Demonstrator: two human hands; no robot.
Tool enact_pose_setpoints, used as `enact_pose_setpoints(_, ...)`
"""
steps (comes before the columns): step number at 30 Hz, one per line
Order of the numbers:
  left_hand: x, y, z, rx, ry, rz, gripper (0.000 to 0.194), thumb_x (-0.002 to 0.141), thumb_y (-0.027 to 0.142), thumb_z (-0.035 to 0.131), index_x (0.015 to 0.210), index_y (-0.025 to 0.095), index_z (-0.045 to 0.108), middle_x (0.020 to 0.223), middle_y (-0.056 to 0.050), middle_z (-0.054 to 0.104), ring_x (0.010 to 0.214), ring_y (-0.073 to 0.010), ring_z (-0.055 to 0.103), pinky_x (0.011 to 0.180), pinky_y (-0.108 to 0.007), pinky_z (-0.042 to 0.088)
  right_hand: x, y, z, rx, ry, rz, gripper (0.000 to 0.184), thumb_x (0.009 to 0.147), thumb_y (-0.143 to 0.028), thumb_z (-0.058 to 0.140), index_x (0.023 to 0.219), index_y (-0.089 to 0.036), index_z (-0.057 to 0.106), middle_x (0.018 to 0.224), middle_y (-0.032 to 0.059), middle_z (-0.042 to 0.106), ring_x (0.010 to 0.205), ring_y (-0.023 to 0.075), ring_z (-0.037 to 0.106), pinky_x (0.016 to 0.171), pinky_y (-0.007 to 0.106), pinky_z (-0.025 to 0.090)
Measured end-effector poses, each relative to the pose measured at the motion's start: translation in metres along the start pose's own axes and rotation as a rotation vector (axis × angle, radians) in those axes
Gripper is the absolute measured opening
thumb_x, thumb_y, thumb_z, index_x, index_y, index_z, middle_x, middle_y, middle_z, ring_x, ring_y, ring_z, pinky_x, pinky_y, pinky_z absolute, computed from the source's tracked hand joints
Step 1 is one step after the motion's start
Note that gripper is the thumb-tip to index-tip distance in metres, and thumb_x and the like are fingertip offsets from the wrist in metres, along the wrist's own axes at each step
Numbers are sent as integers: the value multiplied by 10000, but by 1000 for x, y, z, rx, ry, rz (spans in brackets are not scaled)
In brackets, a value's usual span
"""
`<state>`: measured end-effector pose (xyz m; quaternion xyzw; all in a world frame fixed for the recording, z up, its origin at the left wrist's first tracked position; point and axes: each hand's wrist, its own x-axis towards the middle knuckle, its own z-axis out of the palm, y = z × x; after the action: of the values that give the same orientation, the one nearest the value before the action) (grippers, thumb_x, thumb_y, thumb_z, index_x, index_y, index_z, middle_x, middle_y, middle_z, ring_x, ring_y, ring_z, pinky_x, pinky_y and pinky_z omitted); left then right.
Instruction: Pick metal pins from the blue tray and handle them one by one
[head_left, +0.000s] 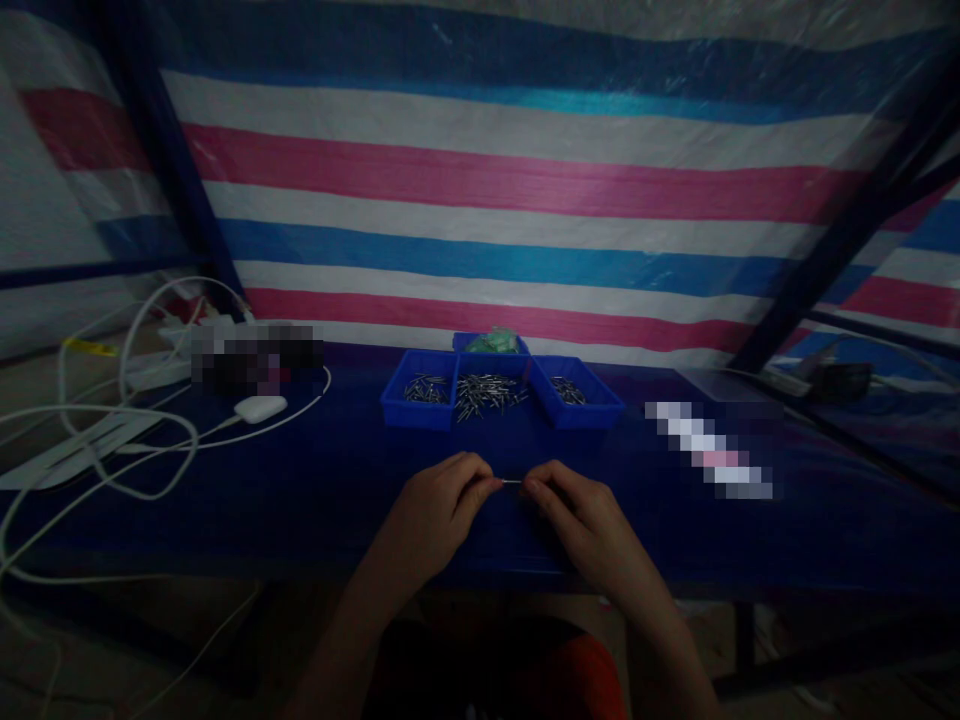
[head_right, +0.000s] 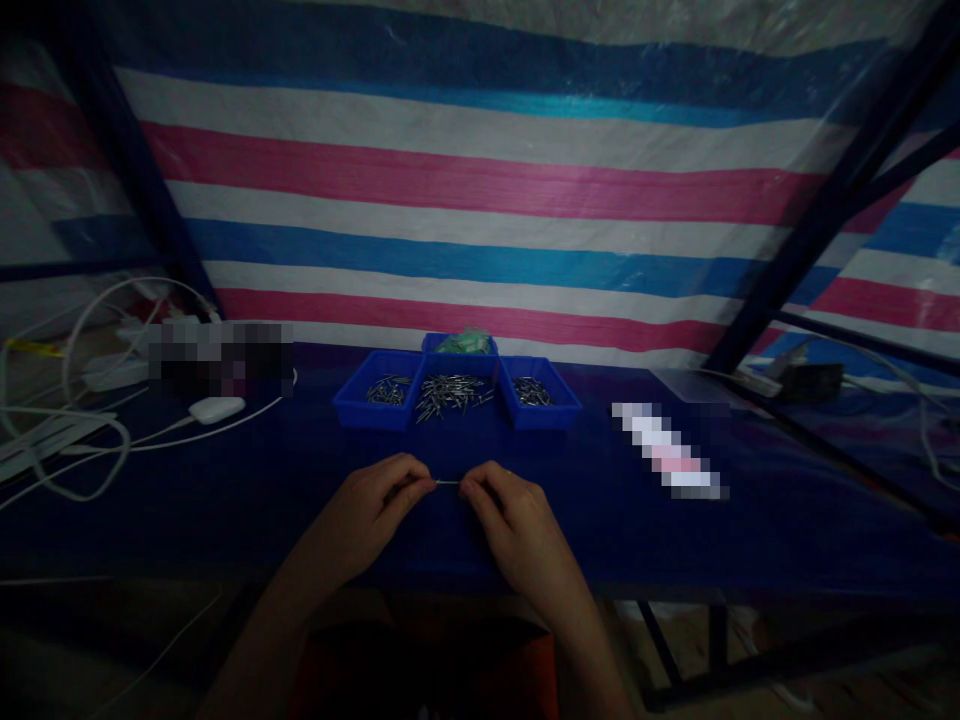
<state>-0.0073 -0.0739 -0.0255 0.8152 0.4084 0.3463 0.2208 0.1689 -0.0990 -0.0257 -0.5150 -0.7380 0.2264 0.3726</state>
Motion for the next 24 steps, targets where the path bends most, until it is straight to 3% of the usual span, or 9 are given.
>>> enact_pose_setpoints(4,0,-2,2,-4,5,-17,61,825,226,455,819,198,508,762,43,555,698,-98,519,642,-211,354,0,2,1,14,25,-18,159,844,-293,408,807,-202,534,749,2,585,683,135,538,625,240,388)
enact_pose_setpoints(11,-1,-4,1,25,-3,24,65,797,155,456,777,195,503,775,44,553,716,-99,514,663,-214,357,0,3,0,8,26,-5,96,813,-258,460,786,-207,537,744,-14,591,670,125,544,623,237,394)
enact_pose_setpoints(19,0,0,2,48,9,-28,62,805,238,469,821,208,521,765,37,572,694,-107,529,633,-216,377,-3,-3,2,-43,49,-13,154,844,-277,405,800,-203,532,747,-7,593,685,129,554,621,239,397)
enact_pose_setpoints(24,2,3,-1,202,34,-35,147,836,297,418,857,199,526,799,11,587,728,-123,550,648,-231,396,4,-11,-25,-315,121,-79,158,839,-271,401,836,-201,542,804,18,610,729,149,564,651,257,403)
